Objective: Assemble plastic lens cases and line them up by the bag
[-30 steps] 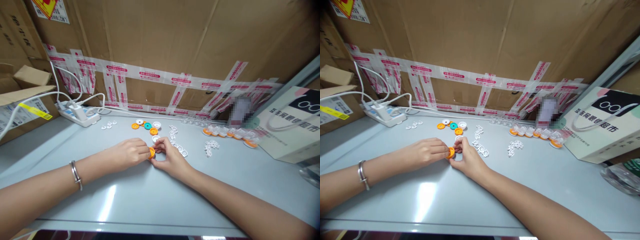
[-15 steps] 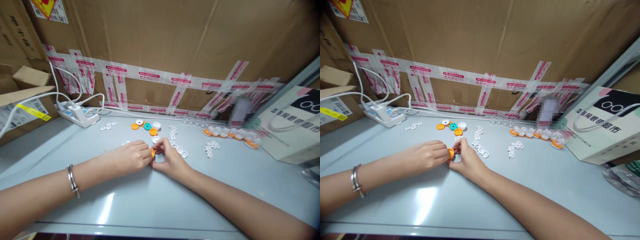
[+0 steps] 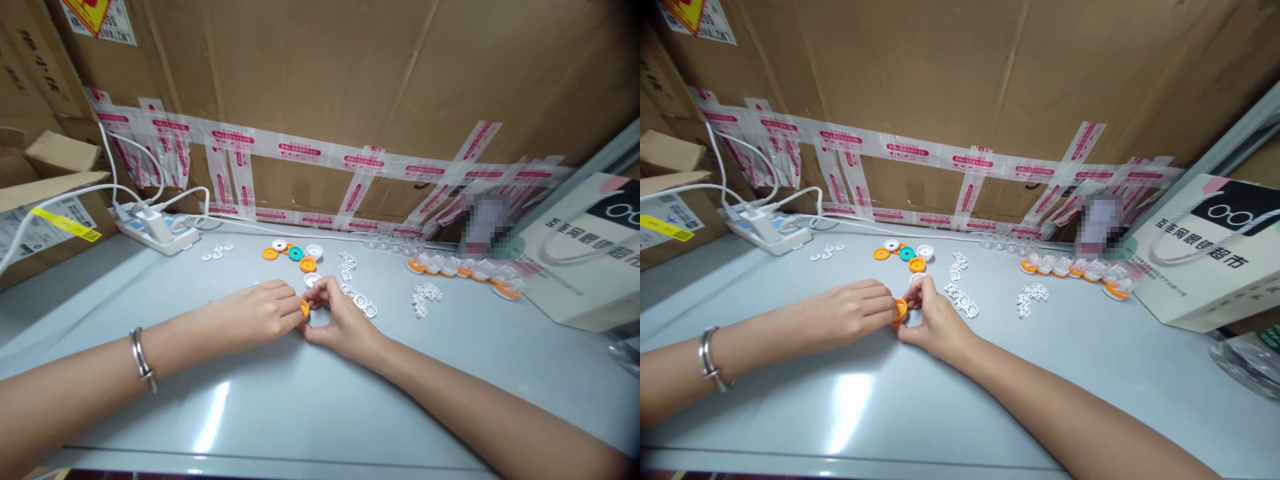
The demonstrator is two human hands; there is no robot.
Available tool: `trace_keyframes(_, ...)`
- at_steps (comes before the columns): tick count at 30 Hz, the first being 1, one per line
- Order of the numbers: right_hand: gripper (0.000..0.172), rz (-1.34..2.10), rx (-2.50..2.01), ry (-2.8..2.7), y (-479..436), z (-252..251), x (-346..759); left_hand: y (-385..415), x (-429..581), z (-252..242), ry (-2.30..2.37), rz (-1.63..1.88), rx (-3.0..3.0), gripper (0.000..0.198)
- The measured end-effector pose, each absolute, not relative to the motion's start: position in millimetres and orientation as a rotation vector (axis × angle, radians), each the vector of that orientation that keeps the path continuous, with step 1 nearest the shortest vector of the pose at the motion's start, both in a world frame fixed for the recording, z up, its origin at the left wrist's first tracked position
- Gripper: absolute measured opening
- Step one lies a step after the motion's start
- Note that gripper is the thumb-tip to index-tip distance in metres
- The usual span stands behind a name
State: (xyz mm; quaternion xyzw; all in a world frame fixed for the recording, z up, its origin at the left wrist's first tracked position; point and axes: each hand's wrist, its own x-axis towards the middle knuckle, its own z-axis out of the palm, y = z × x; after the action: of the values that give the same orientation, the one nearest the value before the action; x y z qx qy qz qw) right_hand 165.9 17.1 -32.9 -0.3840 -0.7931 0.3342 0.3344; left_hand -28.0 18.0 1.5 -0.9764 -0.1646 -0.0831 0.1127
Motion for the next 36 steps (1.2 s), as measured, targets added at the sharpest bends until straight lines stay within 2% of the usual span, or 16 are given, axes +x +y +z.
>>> trace_keyframes(11, 0.044, 1.213, -0.969, -1.720, 22.9, -37.7, 163.9, 26.1, -23.8, -16.6, -0.710, -0.630, -2.818, 0.009)
trace_keyframes(20, 0.036, 1.579, -0.976, -1.086, 1.6, -10.6, 157.1, 19.7, -23.9, -12.4, -0.725, -1.199, -2.610, 0.008)
trace_keyframes(25, 0.026, 1.845, -0.858, -0.803, -14.0, -10.6, 148.6, 21.8, -25.5, -11.9, -0.581, -1.135, -2.526, 0.013)
trace_keyframes(31, 0.020, 1.817, -0.783, -0.664, -15.8, -10.9, 146.6, 17.4, -23.0, -12.1, -0.569, -1.009, -2.503, 0.013)
trace_keyframes(36, 0.019, 1.812, -0.773, -0.614, -13.5, -11.2, 146.9, 12.3, -23.6, -13.2, -0.739, -1.018, -2.534, 0.019)
